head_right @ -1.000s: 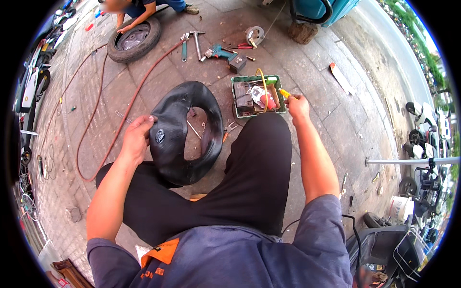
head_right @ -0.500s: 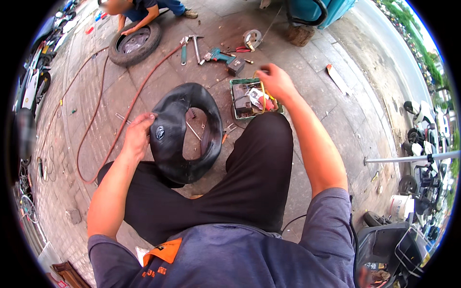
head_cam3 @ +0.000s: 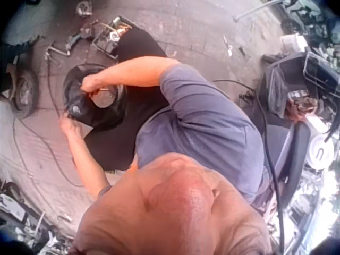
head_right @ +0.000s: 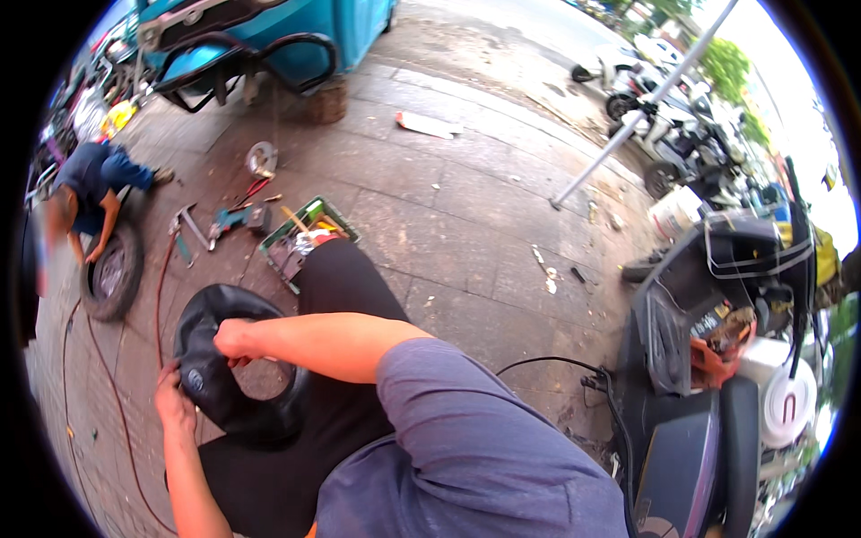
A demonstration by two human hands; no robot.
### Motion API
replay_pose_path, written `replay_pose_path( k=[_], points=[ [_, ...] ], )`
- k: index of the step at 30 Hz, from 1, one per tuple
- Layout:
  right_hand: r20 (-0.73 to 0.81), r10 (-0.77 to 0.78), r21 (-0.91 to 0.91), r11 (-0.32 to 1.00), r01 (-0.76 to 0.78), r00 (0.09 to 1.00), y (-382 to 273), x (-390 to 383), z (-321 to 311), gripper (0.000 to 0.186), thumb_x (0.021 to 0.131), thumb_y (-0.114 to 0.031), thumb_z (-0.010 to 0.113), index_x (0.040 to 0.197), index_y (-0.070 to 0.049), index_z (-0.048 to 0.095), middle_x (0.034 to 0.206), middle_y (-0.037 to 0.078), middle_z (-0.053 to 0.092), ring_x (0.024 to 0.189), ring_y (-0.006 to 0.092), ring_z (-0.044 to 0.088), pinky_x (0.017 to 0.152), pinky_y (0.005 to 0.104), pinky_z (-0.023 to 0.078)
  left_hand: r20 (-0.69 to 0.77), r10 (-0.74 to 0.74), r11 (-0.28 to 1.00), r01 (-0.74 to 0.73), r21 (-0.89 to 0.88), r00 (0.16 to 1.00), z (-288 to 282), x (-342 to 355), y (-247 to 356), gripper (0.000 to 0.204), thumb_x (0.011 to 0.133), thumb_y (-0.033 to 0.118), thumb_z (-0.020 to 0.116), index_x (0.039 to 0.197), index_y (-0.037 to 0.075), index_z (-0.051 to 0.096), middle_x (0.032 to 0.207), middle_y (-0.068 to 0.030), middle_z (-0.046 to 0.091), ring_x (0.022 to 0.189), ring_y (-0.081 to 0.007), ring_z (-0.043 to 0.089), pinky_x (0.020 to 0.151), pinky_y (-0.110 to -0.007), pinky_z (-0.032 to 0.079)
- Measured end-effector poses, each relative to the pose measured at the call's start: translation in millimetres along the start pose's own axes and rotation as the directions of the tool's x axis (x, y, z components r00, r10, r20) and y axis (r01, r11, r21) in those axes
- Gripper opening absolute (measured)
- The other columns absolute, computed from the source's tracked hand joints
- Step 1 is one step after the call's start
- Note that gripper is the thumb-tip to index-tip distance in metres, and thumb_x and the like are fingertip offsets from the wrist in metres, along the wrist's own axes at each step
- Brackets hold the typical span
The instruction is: The person inspects a black rubber inner tube, then uses a red rotary tool to grind the surface around a puncture. They apply a yellow substance from a tube to the area, rub it in, and finally apply a small adhesive patch over the repair site.
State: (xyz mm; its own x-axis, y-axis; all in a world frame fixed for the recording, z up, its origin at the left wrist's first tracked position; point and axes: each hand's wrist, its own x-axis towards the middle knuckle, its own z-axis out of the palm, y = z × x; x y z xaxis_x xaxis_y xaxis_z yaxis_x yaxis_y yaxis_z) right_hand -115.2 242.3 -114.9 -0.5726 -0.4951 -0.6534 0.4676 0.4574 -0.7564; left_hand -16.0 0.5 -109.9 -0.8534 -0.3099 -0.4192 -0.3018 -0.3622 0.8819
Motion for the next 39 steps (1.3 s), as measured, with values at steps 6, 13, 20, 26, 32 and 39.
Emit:
replay_pose_path(
  k=[6,13,20,26,32,39],
  points=[
    [-0.213,-0.171,0.088,0.977,0.194,0.962,12.5,15.8,5.9,0.021,0.101,-0.018,0.069,0.107,0.001,0.074,0.086,0.013,0.076,0.067,0.0256,0.072,0.063,0.0417,0.058,0.09,0.064,0.998,-0.061,-0.035,0.994,10.0,-9.3,11.3,0.037,0.107,0.007,0.047,0.139,-0.004,0.061,0.138,-0.0157,0.064,0.126,-0.0267,0.063,0.111,-0.04,0.05],
    [-0.334,-0.307,-0.171,0.949,0.263,0.891,1.8,-5.7,6.3,0.034,0.093,-0.02,0.074,0.121,-0.002,0.071,0.117,0.024,0.077,0.114,0.041,0.073,0.097,0.0496,0.058,0.16,-0.027,0.993,0.045,-0.112,0.987,31.2,-31.1,27.1,0.042,0.113,0.017,0.044,0.146,-0.005,0.058,0.149,-0.0161,0.06,0.137,-0.0279,0.06,0.118,-0.043,0.047],
    [-0.113,-0.385,-0.6,0.761,0.245,0.916,-17.2,-28.8,12.2,0.042,0.099,-0.027,0.068,0.13,0.001,0.064,0.118,0.026,0.076,0.114,0.0408,0.074,0.096,0.0496,0.058,0.082,-0.097,0.987,0.107,-0.117,0.992,10.1,-22.9,21.6,0.048,0.114,0.019,0.039,0.151,-0.006,0.055,0.154,-0.0198,0.057,0.14,-0.0329,0.058,0.12,-0.048,0.047],
    [-0.161,-0.552,-0.625,0.699,0.349,0.818,-9.4,-36.4,6.8,0.046,0.099,-0.027,0.069,0.134,0.002,0.063,0.132,0.027,0.065,0.12,0.0437,0.068,0.099,0.0503,0.057,0.03,-0.152,0.975,0.155,-0.157,0.988,32.1,-27.2,22.1,0.051,0.112,0.019,0.034,0.154,-0.004,0.053,0.155,-0.0208,0.056,0.142,-0.0351,0.056,0.121,-0.051,0.045],
    [-0.15,-0.629,-0.574,0.683,0.451,0.762,-14.6,-45.9,4.3,0.037,0.094,-0.023,0.071,0.123,0.0,0.069,0.118,0.025,0.072,0.109,0.0425,0.073,0.092,0.0522,0.059,0.125,-0.154,0.971,0.174,-0.165,0.98,24.7,-25.8,17.8,0.048,0.114,0.021,0.042,0.153,-0.002,0.054,0.157,-0.0199,0.056,0.143,-0.0339,0.057,0.121,-0.051,0.045],
    [-0.086,-0.716,-0.528,0.623,0.577,0.693,-32.6,-97.5,15.5,0.035,0.094,-0.019,0.067,0.123,-0.003,0.076,0.111,0.025,0.077,0.099,0.0424,0.076,0.091,0.053,0.06,-0.008,-0.042,0.998,0.041,-0.057,0.999,38.2,-61.4,38.2,0.04,0.107,0.006,0.05,0.142,-0.004,0.067,0.134,-0.0194,0.072,0.12,-0.0269,0.07,0.107,-0.039,0.055]
  ],
)
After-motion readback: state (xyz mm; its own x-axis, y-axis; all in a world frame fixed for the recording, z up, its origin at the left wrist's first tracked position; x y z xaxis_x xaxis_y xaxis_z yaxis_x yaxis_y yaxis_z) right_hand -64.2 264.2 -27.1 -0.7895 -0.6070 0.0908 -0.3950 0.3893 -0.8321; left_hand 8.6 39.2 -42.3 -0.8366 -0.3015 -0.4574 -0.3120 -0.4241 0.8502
